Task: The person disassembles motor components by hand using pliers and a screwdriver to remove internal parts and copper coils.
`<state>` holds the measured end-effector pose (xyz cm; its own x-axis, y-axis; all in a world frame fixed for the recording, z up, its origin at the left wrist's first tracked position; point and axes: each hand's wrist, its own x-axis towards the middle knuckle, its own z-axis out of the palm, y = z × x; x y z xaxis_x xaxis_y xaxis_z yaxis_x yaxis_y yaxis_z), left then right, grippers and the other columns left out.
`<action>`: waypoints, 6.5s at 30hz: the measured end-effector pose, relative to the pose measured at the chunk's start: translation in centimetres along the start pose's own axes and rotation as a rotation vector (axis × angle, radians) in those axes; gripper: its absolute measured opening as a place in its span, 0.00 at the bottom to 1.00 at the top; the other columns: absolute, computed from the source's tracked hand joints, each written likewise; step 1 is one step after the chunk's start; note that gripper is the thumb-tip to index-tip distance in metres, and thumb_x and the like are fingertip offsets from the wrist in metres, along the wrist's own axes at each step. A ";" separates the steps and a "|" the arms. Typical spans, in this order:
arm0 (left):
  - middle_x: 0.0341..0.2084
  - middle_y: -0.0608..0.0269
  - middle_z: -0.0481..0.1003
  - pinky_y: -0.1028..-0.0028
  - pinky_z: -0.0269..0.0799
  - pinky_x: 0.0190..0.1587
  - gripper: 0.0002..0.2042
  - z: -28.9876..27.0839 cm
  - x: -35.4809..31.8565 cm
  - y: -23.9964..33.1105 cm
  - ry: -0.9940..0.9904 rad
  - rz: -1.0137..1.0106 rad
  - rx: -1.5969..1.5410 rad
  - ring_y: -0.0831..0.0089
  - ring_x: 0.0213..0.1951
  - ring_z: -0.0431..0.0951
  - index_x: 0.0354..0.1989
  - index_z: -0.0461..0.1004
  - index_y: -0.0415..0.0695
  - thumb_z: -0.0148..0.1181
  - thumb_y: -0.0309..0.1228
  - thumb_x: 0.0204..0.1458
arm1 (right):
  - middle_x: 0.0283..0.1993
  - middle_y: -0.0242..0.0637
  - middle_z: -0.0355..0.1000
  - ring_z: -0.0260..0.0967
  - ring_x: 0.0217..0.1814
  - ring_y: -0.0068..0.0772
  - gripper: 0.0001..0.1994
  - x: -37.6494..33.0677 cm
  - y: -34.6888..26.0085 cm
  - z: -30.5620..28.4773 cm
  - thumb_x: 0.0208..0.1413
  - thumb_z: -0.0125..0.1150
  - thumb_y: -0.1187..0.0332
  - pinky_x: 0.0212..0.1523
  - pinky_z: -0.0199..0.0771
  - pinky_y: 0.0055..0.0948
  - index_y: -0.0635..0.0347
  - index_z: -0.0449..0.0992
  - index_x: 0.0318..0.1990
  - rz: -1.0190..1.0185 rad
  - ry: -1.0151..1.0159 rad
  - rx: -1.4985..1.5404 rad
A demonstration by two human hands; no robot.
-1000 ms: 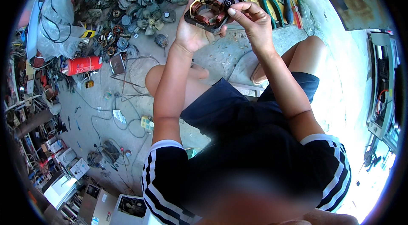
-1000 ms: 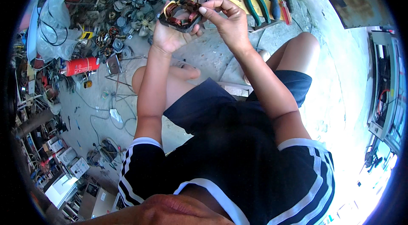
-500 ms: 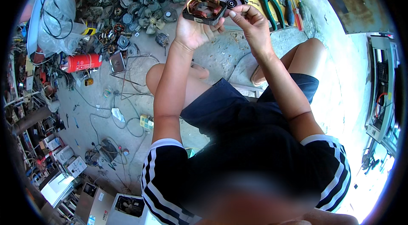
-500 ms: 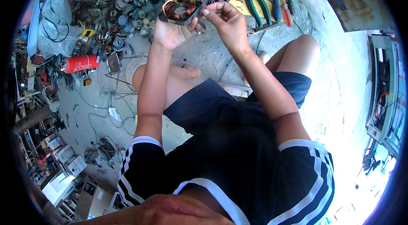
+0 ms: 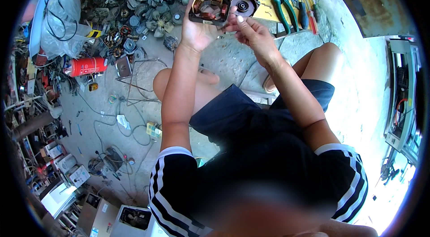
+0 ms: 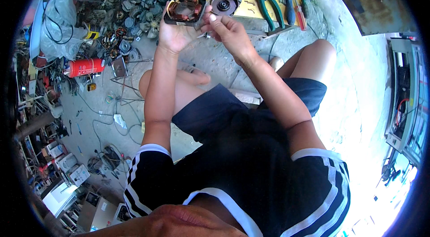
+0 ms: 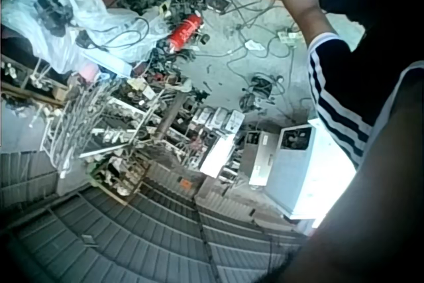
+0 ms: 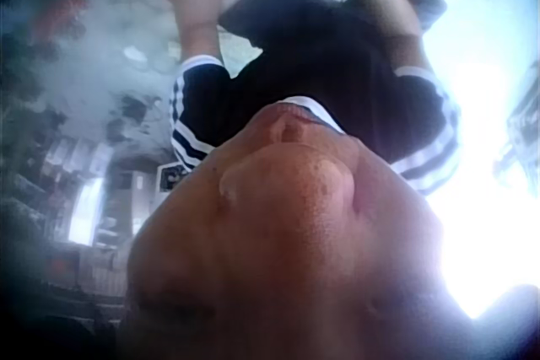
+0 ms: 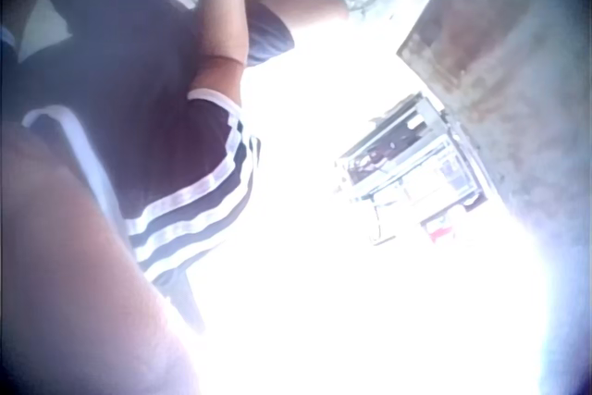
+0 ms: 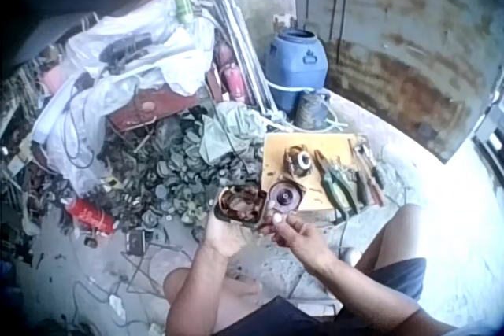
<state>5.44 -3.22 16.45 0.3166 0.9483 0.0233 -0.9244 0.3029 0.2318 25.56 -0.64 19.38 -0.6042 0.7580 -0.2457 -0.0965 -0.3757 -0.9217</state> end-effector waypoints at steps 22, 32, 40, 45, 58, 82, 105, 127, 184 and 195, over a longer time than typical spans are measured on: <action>0.49 0.61 0.75 0.72 0.65 0.57 0.26 1.3 -3.1 2.1 0.554 0.432 1.022 0.76 0.51 0.73 0.56 0.71 0.40 0.60 0.47 0.57 | 0.42 0.28 0.78 0.70 0.43 0.16 0.14 0.8 2.1 0.9 0.56 0.67 0.68 0.49 0.68 0.20 0.62 0.79 0.49 -0.019 0.022 -0.014; 0.35 0.65 0.79 0.82 0.70 0.41 0.18 1.7 -1.6 -0.3 0.645 0.411 1.194 0.83 0.36 0.76 0.50 0.75 0.34 0.61 0.36 0.59 | 0.31 0.28 0.74 0.64 0.32 0.12 0.19 1.1 3.1 -1.2 0.54 0.68 0.68 0.33 0.68 0.20 0.66 0.75 0.52 -0.168 0.135 -0.433; 0.36 0.67 0.78 0.82 0.69 0.40 0.18 1.0 -1.1 -1.4 0.612 0.392 1.096 0.82 0.37 0.74 0.48 0.75 0.40 0.58 0.42 0.60 | 0.29 0.22 0.68 0.58 0.29 0.13 0.14 1.7 4.9 -1.8 0.57 0.65 0.68 0.31 0.64 0.20 0.63 0.75 0.49 -0.177 0.011 -0.253; 0.43 0.66 0.77 0.71 0.69 0.52 0.24 2.2 -1.9 0.0 0.570 0.138 0.757 0.77 0.45 0.76 0.56 0.71 0.42 0.55 0.48 0.61 | 0.44 0.28 0.74 0.65 0.47 0.16 0.14 0.6 3.1 -1.7 0.61 0.61 0.67 0.52 0.65 0.21 0.64 0.75 0.52 -0.065 -0.048 -0.135; 0.45 0.62 0.78 0.77 0.66 0.54 0.25 1.9 -2.2 0.2 0.443 0.135 1.093 0.78 0.48 0.74 0.57 0.71 0.34 0.63 0.40 0.56 | 0.30 0.22 0.70 0.58 0.29 0.15 0.14 1.8 4.3 -4.1 0.60 0.63 0.64 0.28 0.57 0.20 0.64 0.77 0.48 -0.188 0.045 -0.391; 0.50 0.54 0.74 0.53 0.60 0.57 0.24 1.8 -4.4 4.4 1.049 0.796 1.628 0.57 0.54 0.73 0.51 0.74 0.43 0.58 0.49 0.55 | 0.21 0.25 0.71 0.65 0.18 0.12 0.08 13.7 23.0 -4.2 0.56 0.65 0.62 0.11 0.59 0.06 0.52 0.75 0.30 0.805 0.080 -0.279; 0.46 0.53 0.73 0.68 0.74 0.41 0.16 2.2 -2.9 10.0 1.115 1.342 1.379 0.63 0.45 0.79 0.50 0.73 0.42 0.61 0.34 0.55 | 0.33 0.28 0.75 0.70 0.34 0.19 0.13 21.2 19.8 21.0 0.60 0.62 0.57 0.40 0.75 0.24 0.59 0.79 0.40 0.346 -0.585 -0.597; 0.49 0.51 0.76 0.72 0.70 0.52 0.21 -1.8 0.3 6.0 0.919 0.777 1.487 0.65 0.48 0.77 0.55 0.72 0.38 0.60 0.37 0.57 | 0.35 0.30 0.77 0.73 0.36 0.23 0.12 -0.6 21.6 -10.5 0.56 0.61 0.60 0.35 0.78 0.29 0.58 0.79 0.41 0.554 -0.076 -0.506; 0.38 0.65 0.78 0.78 0.71 0.38 0.16 -2.6 6.6 -0.8 0.843 0.531 1.770 0.81 0.31 0.73 0.53 0.75 0.44 0.60 0.33 0.56 | 0.39 0.40 0.80 0.78 0.43 0.43 0.19 3.4 -7.6 -22.6 0.53 0.62 0.48 0.44 0.76 0.41 0.52 0.81 0.42 -0.030 0.374 -1.467; 0.38 0.64 0.78 0.79 0.71 0.38 0.16 -1.7 6.3 -1.0 0.812 0.531 1.707 0.82 0.33 0.76 0.54 0.74 0.43 0.59 0.34 0.58 | 0.35 0.51 0.78 0.78 0.41 0.47 0.25 5.2 -7.9 -21.4 0.45 0.64 0.47 0.46 0.77 0.40 0.64 0.82 0.35 0.134 0.379 -1.508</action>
<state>7.99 2.59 14.72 -0.4932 0.8597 0.1330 0.4172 0.0996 0.9033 40.06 17.67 18.92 -0.2935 0.9365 -0.1921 0.9335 0.2375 -0.2686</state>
